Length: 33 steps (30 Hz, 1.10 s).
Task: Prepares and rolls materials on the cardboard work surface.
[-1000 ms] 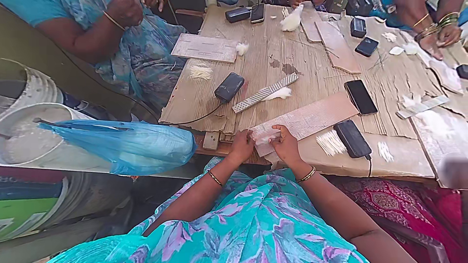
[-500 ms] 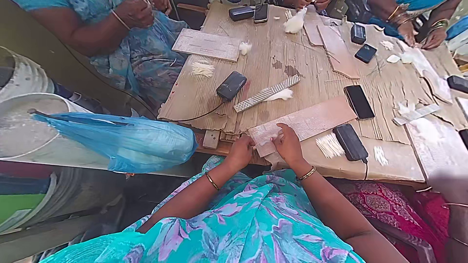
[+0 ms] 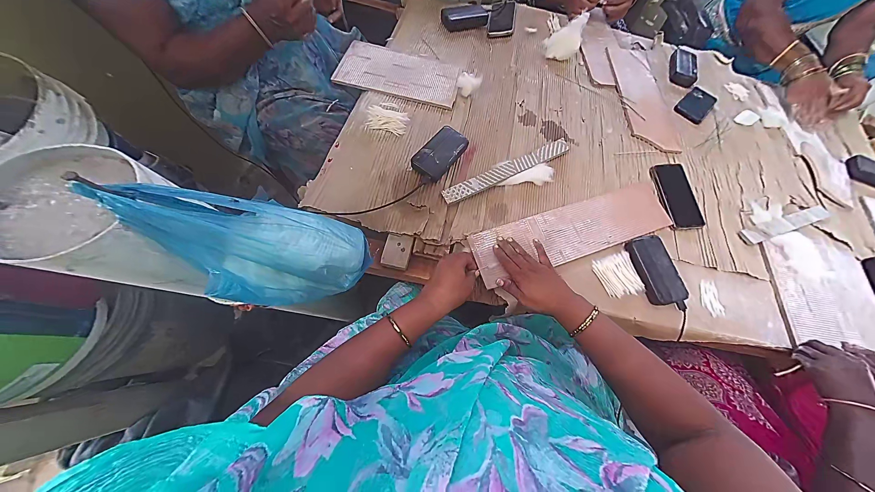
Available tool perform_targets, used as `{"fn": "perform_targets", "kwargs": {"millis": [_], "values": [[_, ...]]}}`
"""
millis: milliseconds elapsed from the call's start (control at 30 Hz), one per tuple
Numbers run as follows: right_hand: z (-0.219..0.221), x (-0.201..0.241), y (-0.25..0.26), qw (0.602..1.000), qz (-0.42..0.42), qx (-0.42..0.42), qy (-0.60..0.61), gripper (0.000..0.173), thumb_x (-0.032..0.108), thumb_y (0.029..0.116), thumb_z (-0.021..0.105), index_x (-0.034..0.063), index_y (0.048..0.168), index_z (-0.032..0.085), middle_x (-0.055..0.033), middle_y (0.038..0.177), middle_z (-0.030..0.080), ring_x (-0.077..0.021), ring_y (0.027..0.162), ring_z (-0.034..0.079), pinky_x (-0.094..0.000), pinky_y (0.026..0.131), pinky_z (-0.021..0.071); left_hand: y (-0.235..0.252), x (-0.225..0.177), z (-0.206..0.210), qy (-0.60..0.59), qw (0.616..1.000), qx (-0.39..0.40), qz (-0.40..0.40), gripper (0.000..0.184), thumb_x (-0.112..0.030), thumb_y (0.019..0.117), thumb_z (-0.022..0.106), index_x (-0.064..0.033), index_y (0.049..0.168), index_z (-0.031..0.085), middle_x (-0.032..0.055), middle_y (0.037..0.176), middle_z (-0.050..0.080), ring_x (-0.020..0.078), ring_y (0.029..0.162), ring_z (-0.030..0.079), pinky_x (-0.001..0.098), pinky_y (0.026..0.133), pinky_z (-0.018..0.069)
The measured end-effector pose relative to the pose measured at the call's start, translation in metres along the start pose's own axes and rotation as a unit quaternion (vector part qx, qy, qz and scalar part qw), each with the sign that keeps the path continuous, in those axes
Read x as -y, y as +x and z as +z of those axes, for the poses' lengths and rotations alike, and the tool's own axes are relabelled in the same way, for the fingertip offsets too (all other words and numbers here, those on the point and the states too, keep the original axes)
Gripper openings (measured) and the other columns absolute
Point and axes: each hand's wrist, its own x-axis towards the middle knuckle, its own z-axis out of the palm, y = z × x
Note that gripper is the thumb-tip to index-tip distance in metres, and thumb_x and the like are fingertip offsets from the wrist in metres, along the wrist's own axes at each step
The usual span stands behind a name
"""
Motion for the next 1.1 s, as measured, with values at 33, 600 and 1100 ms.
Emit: {"fn": "perform_targets", "kwargs": {"millis": [33,600,1100], "values": [[-0.001,0.001,-0.009,1.000,0.000,0.020,0.003,0.069,0.050,0.1096,0.026,0.0078,0.163,0.024,-0.0104,0.171,0.021,-0.0252,0.159,0.013,-0.0668,0.122,-0.0003,-0.002,0.000,0.000,0.002,1.000,0.018,-0.004,0.020,-0.015,0.1046,0.059,0.0011,0.114,0.068,0.0186,0.110,0.069,0.0319,0.106,0.067,0.0517,0.097,0.0520],[-0.013,-0.015,0.018,0.994,0.063,-0.080,0.033,0.063,0.043,0.1093,0.036,0.0058,0.160,0.033,-0.0128,0.167,0.031,-0.0291,0.157,0.024,-0.0667,0.122,0.0094,0.013,-0.001,-0.021,-0.014,0.998,0.028,-0.057,0.027,-0.022,0.1083,0.054,-0.0019,0.119,0.067,0.0184,0.108,0.070,0.0329,0.104,0.067,0.0545,0.095,0.0512],[-0.001,0.009,-0.053,0.994,-0.068,-0.003,0.085,0.062,0.040,0.1046,0.052,0.0063,0.156,0.042,-0.0126,0.164,0.037,-0.0311,0.155,0.029,-0.0669,0.123,0.0060,0.004,0.008,0.005,0.071,0.992,0.100,0.036,0.029,-0.023,0.1054,0.061,0.0045,0.112,0.069,0.0249,0.100,0.070,0.0403,0.096,0.067,0.0627,0.090,0.0494]]}}
